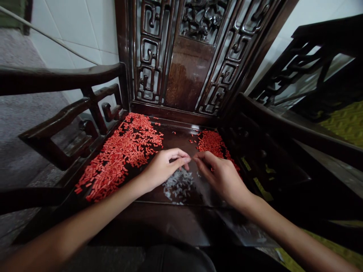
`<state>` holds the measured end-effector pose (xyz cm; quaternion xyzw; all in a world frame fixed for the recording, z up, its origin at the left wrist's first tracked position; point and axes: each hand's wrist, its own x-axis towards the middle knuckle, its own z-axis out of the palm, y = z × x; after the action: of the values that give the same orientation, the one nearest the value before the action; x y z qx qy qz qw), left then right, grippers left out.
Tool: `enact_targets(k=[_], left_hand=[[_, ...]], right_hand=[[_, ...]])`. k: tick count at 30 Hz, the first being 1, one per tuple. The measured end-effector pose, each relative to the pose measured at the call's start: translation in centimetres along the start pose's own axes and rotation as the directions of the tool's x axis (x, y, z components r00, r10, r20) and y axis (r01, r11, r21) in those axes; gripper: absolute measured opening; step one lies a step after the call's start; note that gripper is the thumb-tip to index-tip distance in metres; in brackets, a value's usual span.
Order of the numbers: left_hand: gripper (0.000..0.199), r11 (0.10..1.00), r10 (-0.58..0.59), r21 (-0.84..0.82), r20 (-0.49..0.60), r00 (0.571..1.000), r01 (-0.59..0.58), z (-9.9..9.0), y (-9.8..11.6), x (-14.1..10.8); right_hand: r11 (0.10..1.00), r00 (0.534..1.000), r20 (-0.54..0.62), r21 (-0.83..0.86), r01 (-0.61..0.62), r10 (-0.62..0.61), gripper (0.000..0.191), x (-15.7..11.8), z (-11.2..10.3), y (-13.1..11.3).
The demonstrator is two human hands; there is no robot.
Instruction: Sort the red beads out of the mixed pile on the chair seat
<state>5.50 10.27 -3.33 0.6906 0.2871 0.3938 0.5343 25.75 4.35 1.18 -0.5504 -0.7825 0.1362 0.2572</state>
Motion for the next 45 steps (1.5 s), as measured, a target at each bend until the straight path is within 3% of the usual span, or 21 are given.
enact_targets(k=[15, 24, 30, 33, 38, 45], left_hand=[[0.017, 0.999, 0.01, 0.04, -0.02, 1.0, -0.009, -0.1, -0.2, -0.1], [0.019, 0.999, -0.003, 0.034, 0.004, 1.0, 0.003, 0.1, -0.1, -0.2], [0.019, 0.993, 0.022, 0.12, -0.011, 1.0, -0.021, -0.3, -0.3, 0.1], [0.014, 0.953, 0.058, 0.298, -0.01, 0.998, -0.053, -0.8, -0.6, 0.2], [0.008, 0.784, 0.187, 0.581, 0.111, 0.976, -0.216, -0.9, -1.0, 0.1], [0.011, 0.761, 0.151, 0.561, 0.333, 0.931, -0.325, 1.4, -0.1, 0.2]], right_hand=[[0.998, 0.999, 0.026, 0.052, -0.02, 0.019, 0.02, 0.5, -0.4, -0.8], [0.967, 0.992, 0.062, 0.224, -0.121, 0.11, 0.022, 0.6, -0.5, -0.6], [0.965, 0.984, 0.08, 0.196, -0.174, 0.161, 0.023, 0.4, 0.4, 0.7], [0.967, 0.977, 0.061, 0.143, -0.213, 0.206, 0.023, 0.3, 0.9, 1.9], [0.948, 0.953, 0.032, 0.092, -0.304, 0.302, 0.026, 0.0, 0.3, 3.2], [0.917, 0.918, -0.013, 0.046, -0.396, 0.397, 0.033, -0.7, -0.3, 4.8]])
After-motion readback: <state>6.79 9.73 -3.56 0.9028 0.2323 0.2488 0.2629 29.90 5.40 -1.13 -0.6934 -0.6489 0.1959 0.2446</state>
